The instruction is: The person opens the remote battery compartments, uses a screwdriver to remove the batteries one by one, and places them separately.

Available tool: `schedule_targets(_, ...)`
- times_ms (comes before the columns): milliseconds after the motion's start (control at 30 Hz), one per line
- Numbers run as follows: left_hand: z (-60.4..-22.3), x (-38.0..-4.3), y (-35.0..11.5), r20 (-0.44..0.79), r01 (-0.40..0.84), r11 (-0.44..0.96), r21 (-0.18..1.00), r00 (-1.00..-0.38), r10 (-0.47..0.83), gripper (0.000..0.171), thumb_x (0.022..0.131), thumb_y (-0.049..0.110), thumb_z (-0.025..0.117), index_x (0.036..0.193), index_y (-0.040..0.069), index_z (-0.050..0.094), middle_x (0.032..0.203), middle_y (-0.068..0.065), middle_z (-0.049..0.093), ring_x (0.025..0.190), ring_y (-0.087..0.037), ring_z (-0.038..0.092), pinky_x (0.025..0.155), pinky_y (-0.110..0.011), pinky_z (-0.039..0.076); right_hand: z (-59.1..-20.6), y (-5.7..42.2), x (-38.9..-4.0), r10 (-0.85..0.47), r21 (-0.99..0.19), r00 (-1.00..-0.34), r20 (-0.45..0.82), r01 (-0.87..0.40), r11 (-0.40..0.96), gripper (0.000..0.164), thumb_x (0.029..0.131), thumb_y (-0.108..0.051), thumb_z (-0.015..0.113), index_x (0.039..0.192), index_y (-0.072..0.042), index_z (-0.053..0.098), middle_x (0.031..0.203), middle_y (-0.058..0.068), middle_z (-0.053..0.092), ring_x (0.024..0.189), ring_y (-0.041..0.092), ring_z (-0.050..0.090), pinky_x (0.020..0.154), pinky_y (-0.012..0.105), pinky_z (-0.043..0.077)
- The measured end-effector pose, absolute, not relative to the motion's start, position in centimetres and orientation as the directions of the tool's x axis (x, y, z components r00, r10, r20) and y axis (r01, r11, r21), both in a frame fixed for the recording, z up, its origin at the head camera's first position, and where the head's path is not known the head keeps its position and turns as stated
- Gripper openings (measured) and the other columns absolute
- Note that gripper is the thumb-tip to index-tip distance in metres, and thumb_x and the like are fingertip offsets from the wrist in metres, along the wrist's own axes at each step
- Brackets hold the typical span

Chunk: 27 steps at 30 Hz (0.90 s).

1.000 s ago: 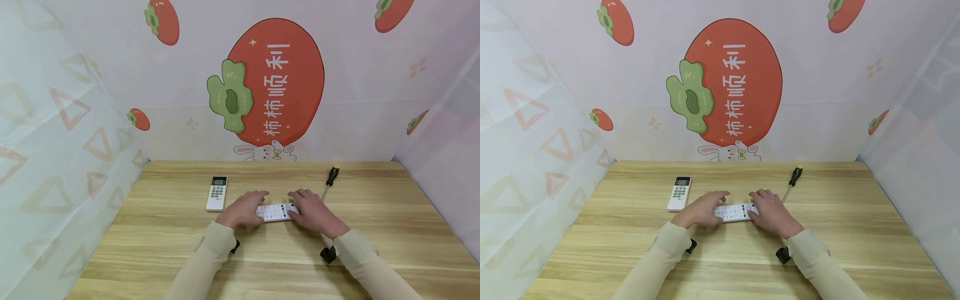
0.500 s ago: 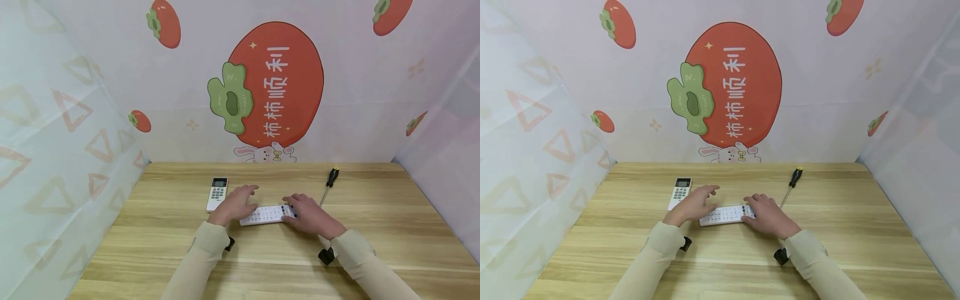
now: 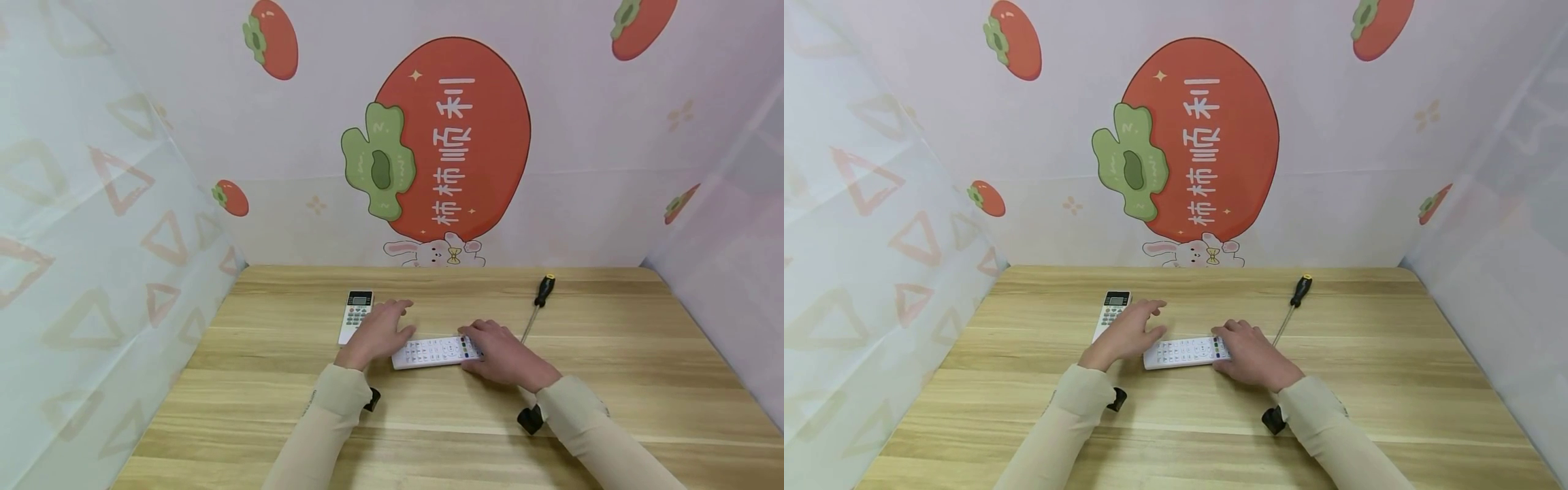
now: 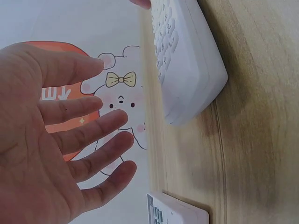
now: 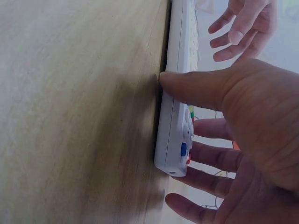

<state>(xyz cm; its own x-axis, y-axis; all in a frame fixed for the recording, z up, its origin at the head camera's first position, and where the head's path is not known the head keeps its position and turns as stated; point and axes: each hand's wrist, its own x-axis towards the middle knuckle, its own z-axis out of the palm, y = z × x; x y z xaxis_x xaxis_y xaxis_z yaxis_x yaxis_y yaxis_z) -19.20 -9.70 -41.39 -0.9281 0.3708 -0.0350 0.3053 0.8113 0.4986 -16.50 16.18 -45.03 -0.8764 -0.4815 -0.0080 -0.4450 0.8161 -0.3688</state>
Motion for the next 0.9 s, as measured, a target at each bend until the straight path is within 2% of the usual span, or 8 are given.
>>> schedule_targets(233,-41.42,-19.29,-9.65,-0.028,0.308,0.813,0.495,-0.929,0.369,0.050,0.100,0.025,0.064,0.146,0.008,0.053,0.134,-0.014,0.060,0.120,-0.032,0.055,0.101,-0.049,0.046,-45.14,16.08,-16.77,-0.480,-0.363,-0.877,-0.016,-0.442,0.820,0.057,0.084,-0.026,0.085,0.134,-0.007,0.064,0.121,0.007,0.060,0.107,0.023,0.053,0.094,0.047,0.045)
schedule_targets(500,-41.47,-19.47,-9.68,-0.002,0.322,0.809,0.492,-0.929,0.371,0.049,0.099,0.023,0.065,0.144,0.006,0.055,0.131,-0.014,0.061,0.120,-0.031,0.056,0.101,-0.050,0.046,-45.01,16.00,-16.80,-0.463,-0.384,-0.886,0.006,-0.430,0.817,0.055,0.079,-0.024,0.090,0.126,-0.007,0.067,0.104,0.001,0.052,0.088,0.015,0.047,0.078,0.034,0.045)
schedule_targets(900,-41.40,-19.56,-9.98,0.004,0.323,0.799,0.508,-0.928,0.373,0.050,0.099,0.022,0.064,0.144,0.005,0.053,0.129,-0.015,0.062,0.121,-0.033,0.055,0.102,-0.051,0.045,-44.64,16.33,-17.22,-0.433,-0.373,-0.901,0.020,-0.409,0.833,0.053,0.073,-0.021,0.093,0.114,-0.010,0.061,0.099,0.002,0.048,0.079,0.016,0.051,0.071,0.033,0.048)
